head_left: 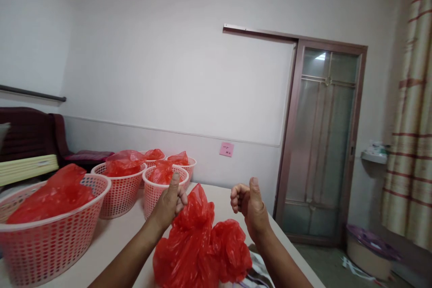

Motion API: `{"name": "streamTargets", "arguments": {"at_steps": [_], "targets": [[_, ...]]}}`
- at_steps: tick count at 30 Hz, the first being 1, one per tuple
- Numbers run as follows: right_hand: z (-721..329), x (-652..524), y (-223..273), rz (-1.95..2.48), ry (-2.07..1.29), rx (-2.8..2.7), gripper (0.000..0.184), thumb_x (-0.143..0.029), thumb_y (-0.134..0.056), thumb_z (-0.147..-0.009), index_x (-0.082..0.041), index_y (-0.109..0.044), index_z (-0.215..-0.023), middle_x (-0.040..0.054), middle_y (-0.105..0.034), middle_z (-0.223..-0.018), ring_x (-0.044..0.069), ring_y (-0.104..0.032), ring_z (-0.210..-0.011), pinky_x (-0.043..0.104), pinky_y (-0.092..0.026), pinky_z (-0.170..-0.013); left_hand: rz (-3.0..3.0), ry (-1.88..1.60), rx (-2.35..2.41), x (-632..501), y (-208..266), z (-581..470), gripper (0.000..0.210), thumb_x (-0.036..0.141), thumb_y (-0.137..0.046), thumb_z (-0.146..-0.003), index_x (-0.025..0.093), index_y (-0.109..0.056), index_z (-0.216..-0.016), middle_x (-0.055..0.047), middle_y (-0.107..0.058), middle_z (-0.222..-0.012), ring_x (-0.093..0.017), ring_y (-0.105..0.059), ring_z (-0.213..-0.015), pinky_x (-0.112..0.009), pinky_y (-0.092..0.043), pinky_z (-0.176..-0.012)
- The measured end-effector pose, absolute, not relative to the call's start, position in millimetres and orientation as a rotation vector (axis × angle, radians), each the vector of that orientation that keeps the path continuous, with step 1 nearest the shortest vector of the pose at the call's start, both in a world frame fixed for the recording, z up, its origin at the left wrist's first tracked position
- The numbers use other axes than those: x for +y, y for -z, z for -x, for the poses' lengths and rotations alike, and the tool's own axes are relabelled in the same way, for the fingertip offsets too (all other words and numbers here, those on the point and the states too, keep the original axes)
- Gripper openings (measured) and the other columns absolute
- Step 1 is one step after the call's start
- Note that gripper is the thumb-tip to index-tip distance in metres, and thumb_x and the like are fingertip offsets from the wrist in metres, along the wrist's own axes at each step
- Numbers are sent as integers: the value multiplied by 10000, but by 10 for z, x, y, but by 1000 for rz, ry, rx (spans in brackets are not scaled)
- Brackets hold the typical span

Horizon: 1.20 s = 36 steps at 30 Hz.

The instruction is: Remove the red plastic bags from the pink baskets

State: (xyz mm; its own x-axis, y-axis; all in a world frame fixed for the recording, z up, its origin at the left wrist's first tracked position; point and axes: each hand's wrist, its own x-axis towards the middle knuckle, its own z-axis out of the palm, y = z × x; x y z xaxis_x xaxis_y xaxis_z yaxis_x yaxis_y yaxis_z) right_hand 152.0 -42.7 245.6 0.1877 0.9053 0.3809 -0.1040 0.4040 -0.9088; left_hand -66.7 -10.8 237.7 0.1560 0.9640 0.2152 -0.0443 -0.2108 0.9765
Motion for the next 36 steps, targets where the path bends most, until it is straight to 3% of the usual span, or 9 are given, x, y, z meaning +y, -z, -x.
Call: {"name": "streamTargets", "arguments": {"at_steps": [11, 36], "targets": [[-1518, -471, -2486, 890, -867, -1185, 781, -893, -298, -712, -172, -563, -572, -20, -480, -460, 80, -406, -407, 241, -292, -468, -1407, -1249, 956, -192, -2433, 651, 800, 935, -205, -607, 196, -492, -501, 66, -337, -320, -42, -231, -305, -211, -130, -371], [-1539, -423, -2449, 906, -921, -1160, 793, -898, -288, -711, -171, -566, -564, -20, -465, -452, 78, -400, -401, 235, -294, -456, -1392, -1241, 1000, -140, -2367, 679, 778, 899, -183, -662, 203, -497, -516, 59, -357, -327, -58, -253, -297, -223, -161, -369]]}}
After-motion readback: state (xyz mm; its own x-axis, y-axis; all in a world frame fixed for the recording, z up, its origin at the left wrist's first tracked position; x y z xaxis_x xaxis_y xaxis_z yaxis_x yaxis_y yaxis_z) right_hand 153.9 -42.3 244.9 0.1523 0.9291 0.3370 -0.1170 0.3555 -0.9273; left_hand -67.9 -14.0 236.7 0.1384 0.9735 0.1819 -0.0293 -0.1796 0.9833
